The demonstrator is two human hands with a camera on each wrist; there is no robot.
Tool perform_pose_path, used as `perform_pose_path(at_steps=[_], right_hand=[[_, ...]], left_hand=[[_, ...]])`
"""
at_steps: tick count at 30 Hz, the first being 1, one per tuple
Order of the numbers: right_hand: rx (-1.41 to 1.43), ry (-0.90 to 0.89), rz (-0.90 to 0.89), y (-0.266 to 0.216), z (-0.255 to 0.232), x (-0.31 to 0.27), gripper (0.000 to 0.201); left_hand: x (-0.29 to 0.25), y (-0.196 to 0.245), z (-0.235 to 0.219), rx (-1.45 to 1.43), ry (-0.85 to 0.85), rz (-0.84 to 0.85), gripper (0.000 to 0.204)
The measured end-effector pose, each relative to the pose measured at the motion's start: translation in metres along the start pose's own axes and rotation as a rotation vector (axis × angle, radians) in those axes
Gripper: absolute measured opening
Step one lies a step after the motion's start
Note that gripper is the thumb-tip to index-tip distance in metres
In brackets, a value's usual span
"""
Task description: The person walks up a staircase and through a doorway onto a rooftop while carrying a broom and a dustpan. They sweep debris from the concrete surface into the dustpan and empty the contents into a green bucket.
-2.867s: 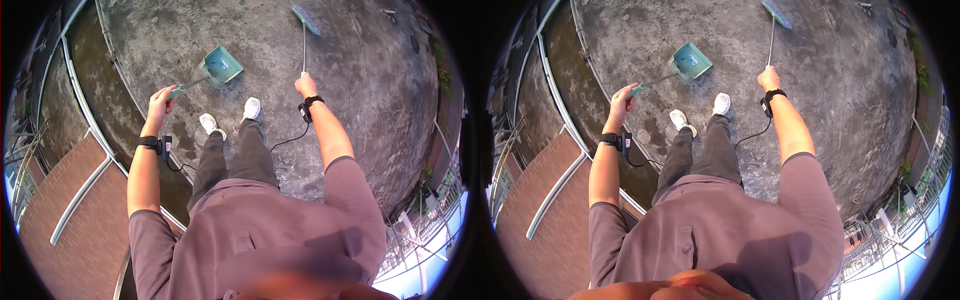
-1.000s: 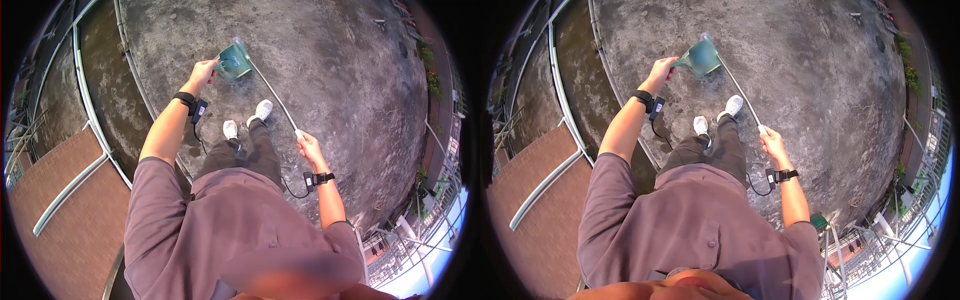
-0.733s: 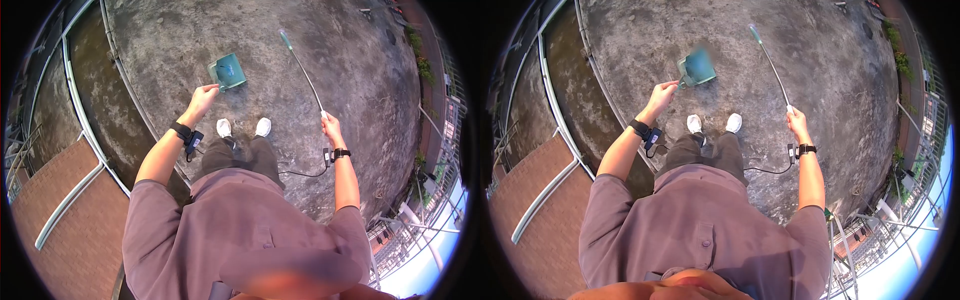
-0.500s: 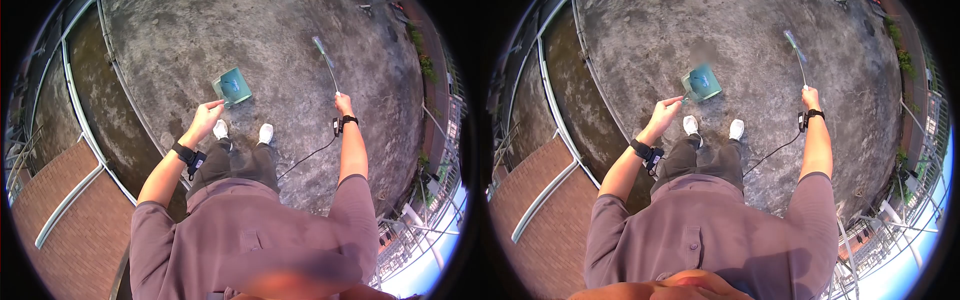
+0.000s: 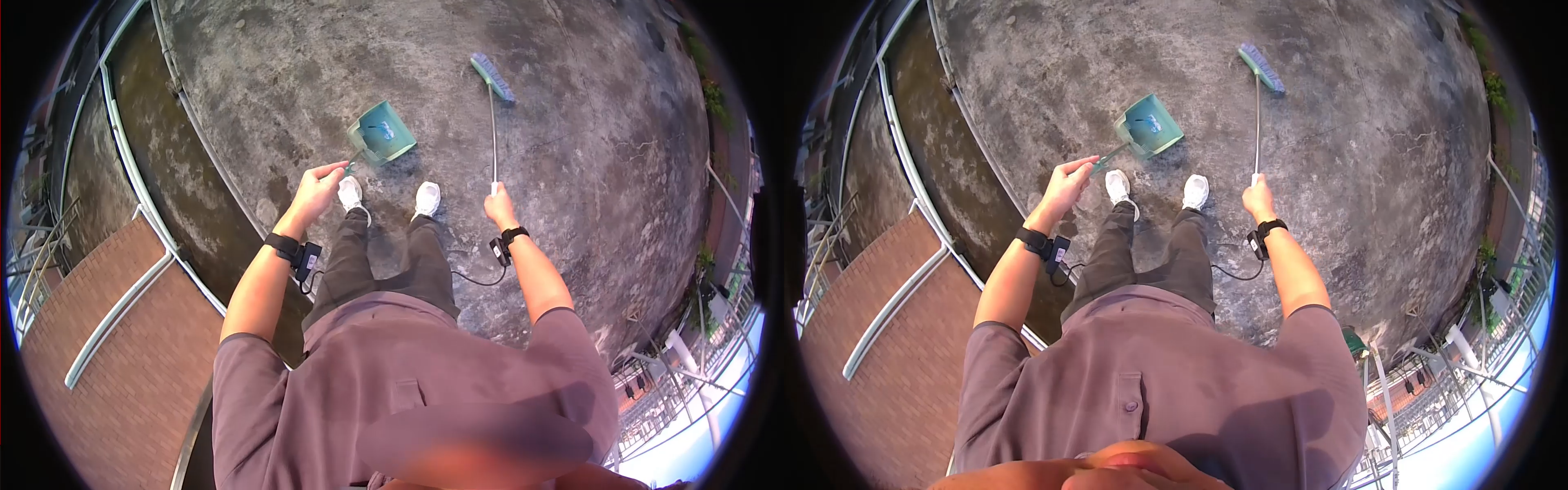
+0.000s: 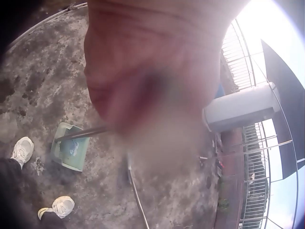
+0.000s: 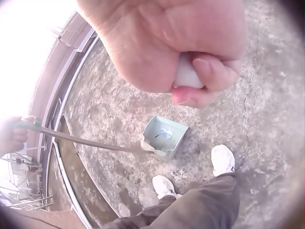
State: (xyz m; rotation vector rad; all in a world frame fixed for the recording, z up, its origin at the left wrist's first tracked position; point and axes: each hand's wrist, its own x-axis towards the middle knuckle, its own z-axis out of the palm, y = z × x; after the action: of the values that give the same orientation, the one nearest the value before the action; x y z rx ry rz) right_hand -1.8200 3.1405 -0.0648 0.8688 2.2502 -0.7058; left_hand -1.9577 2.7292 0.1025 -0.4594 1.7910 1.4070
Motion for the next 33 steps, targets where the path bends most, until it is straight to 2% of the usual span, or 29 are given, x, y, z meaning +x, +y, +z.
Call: perform_pose_path(at_steps=[2, 4, 5, 6, 8, 10, 11, 13, 16, 18, 20, 22, 23, 24, 25, 26, 28, 31, 33], right_hand=[[-0.013, -0.071, -0.018, 0.007, 0.022, -0.063, 0.058], [-0.02, -0.249, -0.012, -0.015, 0.01, -0.126, 0.056], [-0.019, -0.25, -0.093, -0.002, 0.022, -0.14, 0.054], [0.023, -0.232, -0.166, -0.001, 0.022, -0.159, 0.048], [0.308, -0.38, -0.267, -0.003, -0.001, -0.175, 0.041], [0.718, -0.571, 0.116, -0.013, -0.045, -0.187, 0.036], [0.756, -0.557, 0.179, -0.02, -0.072, -0.192, 0.035], [0.817, -0.503, 0.137, 0.001, -0.102, -0.177, 0.036], [0.738, -0.341, 0.084, 0.027, -0.149, -0.139, 0.041], [0.641, -0.208, 0.017, 0.048, -0.174, -0.093, 0.037], [0.504, -0.102, -0.013, 0.042, -0.205, -0.054, 0.038], [0.466, 0.0, -0.062, 0.045, -0.223, 0.004, 0.014], [0.435, 0.016, -0.044, 0.048, -0.228, 0.037, 0.009], [0.363, 0.066, -0.052, 0.06, -0.228, 0.082, 0.01], [0.365, 0.142, -0.05, 0.055, -0.231, 0.102, 0.011], [0.389, 0.172, -0.02, 0.055, -0.228, 0.127, 0.012], [0.213, 0.163, 0.052, 0.047, -0.22, 0.161, 0.019], [0.298, 0.183, 0.062, 0.04, -0.169, 0.173, 0.02], [0.283, 0.173, 0.018, 0.046, -0.123, 0.152, 0.027]], left_hand=[[0.002, -0.007, 0.005, -0.035, -0.023, 0.014, 0.034], [0.0, -0.008, 0.008, -0.015, -0.036, 0.035, 0.033], [0.0, -0.009, 0.008, -0.02, -0.036, 0.027, 0.033], [0.001, -0.011, 0.008, -0.026, -0.035, 0.019, 0.033], [0.003, -0.016, 0.007, -0.014, -0.033, 0.023, 0.032], [0.004, -0.017, 0.002, 0.002, -0.058, -0.015, 0.035], [0.003, -0.016, -0.001, -0.016, -0.072, -0.035, 0.035], [0.002, -0.013, -0.004, -0.027, -0.083, -0.054, 0.036], [0.0, -0.013, -0.003, -0.042, -0.068, -0.095, 0.038], [-0.003, -0.015, 0.003, -0.052, 0.067, -0.04, 0.035], [-0.003, -0.015, 0.007, -0.04, 0.12, -0.039, 0.032], [-0.005, -0.016, 0.01, -0.027, 0.183, -0.042, 0.029], [-0.006, -0.014, 0.01, -0.047, 0.21, -0.052, 0.026], [-0.007, -0.014, 0.01, -0.068, 0.236, -0.066, 0.023], [-0.007, -0.012, 0.007, -0.078, 0.233, -0.081, 0.025], [-0.007, -0.009, 0.008, -0.079, 0.248, -0.084, 0.025], [-0.011, -0.005, 0.009, -0.084, 0.255, -0.124, 0.027], [-0.012, 0.0, 0.013, -0.087, 0.29, -0.149, 0.029], [-0.013, 0.0, 0.018, -0.067, 0.3, -0.164, 0.028]])
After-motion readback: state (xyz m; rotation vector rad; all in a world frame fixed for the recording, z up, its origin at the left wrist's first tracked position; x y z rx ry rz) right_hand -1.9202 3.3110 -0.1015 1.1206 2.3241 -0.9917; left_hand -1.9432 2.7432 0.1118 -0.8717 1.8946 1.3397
